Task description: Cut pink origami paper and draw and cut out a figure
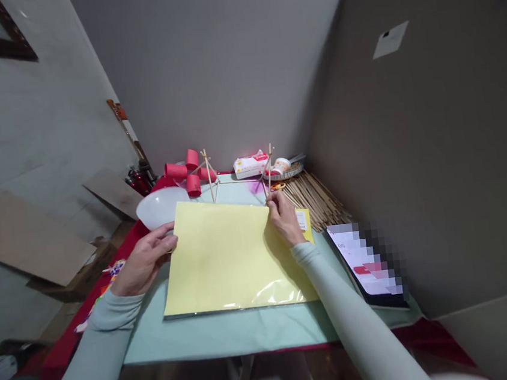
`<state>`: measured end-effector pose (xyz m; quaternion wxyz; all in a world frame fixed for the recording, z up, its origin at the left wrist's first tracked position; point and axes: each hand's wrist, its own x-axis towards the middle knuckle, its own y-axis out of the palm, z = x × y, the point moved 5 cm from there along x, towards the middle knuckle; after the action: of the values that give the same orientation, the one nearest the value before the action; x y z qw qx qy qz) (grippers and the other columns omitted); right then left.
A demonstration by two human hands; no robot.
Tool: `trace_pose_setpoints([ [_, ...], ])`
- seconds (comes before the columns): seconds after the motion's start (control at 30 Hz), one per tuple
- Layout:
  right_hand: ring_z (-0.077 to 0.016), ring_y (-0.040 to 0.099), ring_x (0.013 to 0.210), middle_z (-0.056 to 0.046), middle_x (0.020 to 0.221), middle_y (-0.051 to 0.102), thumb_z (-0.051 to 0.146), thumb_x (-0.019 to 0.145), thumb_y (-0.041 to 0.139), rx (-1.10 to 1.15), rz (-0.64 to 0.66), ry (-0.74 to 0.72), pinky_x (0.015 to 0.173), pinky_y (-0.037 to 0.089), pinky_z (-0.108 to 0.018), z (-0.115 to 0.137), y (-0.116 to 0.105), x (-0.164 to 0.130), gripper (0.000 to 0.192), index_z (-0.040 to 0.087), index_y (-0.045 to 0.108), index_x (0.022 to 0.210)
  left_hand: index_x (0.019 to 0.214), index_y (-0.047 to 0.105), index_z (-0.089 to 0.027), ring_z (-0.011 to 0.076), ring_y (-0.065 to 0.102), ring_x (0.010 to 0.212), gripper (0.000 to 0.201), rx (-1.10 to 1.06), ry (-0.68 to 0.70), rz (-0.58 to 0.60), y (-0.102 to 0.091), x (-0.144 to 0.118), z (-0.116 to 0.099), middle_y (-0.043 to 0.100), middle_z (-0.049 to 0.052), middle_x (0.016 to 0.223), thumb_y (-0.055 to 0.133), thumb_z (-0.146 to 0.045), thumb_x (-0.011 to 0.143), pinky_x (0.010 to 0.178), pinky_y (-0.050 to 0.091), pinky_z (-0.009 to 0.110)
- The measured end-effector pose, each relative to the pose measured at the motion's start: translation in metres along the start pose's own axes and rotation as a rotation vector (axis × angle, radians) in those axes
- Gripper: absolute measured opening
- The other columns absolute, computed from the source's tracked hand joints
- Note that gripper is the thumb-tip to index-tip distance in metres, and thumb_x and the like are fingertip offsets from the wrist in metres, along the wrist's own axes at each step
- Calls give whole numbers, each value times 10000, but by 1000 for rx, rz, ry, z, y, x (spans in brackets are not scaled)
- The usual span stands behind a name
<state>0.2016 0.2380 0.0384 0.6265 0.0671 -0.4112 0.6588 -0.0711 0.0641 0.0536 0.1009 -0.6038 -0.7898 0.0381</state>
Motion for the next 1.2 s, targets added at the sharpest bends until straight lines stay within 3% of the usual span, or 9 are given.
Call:
trace_pose_setpoints([
  [0.2, -163, 597, 786, -21, 898, 617, 452, 998, 511, 64, -11, 41, 772, 497, -355, 8, 14, 6, 308, 159, 604, 1020, 915, 667, -164, 187, 667, 788, 317, -46, 95, -164, 2, -13, -10, 731, 37, 855, 741, -411, 730, 696, 516, 261],
  [0.43, -185, 540, 757, 0, 728, 570, 454, 897, 593, 163, 181, -38, 743, 429, -314, 40, 14, 2, 327, 207, 585, 683, 889, 608, -186, 173, 657, 749, 353, -103, 89, -247, -3, -9, -8, 720, 21, 889, 766, -445, 708, 648, 526, 255],
  [0.53, -186, 526, 761, -3, 721, 542, 447, 881, 616, 196, 110, -20, 741, 417, -313, 38, 11, 0, 321, 201, 596, 675, 1007, 599, -184, 213, 687, 865, 478, -133, 63, -218, -4, -8, 2, 730, 57, 1010, 775, -505, 701, 682, 545, 268],
  [0.63, -178, 512, 732, -1, 715, 531, 439, 886, 610, 231, 38, 15, 712, 413, -308, 34, 6, 0, 316, 195, 599, 685, 1133, 622, -155, 277, 712, 904, 594, -141, -40, -87, 2, -14, 11, 751, 106, 1013, 785, -525, 698, 679, 573, 319],
  [0.8, -182, 528, 741, -6, 722, 545, 425, 887, 620, 255, 53, 21, 741, 430, -318, 39, -1, 0, 313, 197, 598, 674, 1039, 699, -111, 314, 731, 778, 569, -98, -206, 84, 9, -28, 18, 771, 133, 866, 798, -547, 686, 628, 591, 374],
  [0.9, -223, 585, 873, -46, 838, 641, 431, 921, 567, 240, 105, 12, 873, 448, -367, 44, -3, -2, 293, 208, 673, 764, 935, 713, -127, 318, 733, 752, 533, 18, -235, -2, -3, -39, 23, 774, 115, 854, 776, -596, 689, 611, 593, 373],
  [0.97, -270, 573, 1084, -88, 1055, 690, 431, 911, 582, 225, 97, 27, 1038, 382, -433, 41, -6, -2, 257, 215, 720, 937, 968, 718, -150, 337, 740, 832, 549, -14, -257, -86, -15, -49, 28, 782, 103, 916, 790, -602, 664, 707, 615, 400],
  [1.1, -327, 378, 1394, -164, 1420, 543, 481, 855, 654, 252, 9, 146, 1196, 187, -531, 25, -20, -5, 532, 176, 605, 1289, 1037, 708, -230, 311, 727, 1011, 519, -139, -272, -300, -41, -65, 42, 781, 41, 1033, 837, -542, 642, 906, 602, 384],
  [1.2, -313, 489, 1346, -156, 1377, 594, 548, 853, 650, 377, 79, 253, 1127, 363, -523, 16, -29, -14, 612, 199, 556, 1347, 982, 717, -262, 326, 744, 940, 489, -182, -310, -444, -55, -71, 56, 788, 17, 962, 841, -547, 604, 809, 645, 409],
])
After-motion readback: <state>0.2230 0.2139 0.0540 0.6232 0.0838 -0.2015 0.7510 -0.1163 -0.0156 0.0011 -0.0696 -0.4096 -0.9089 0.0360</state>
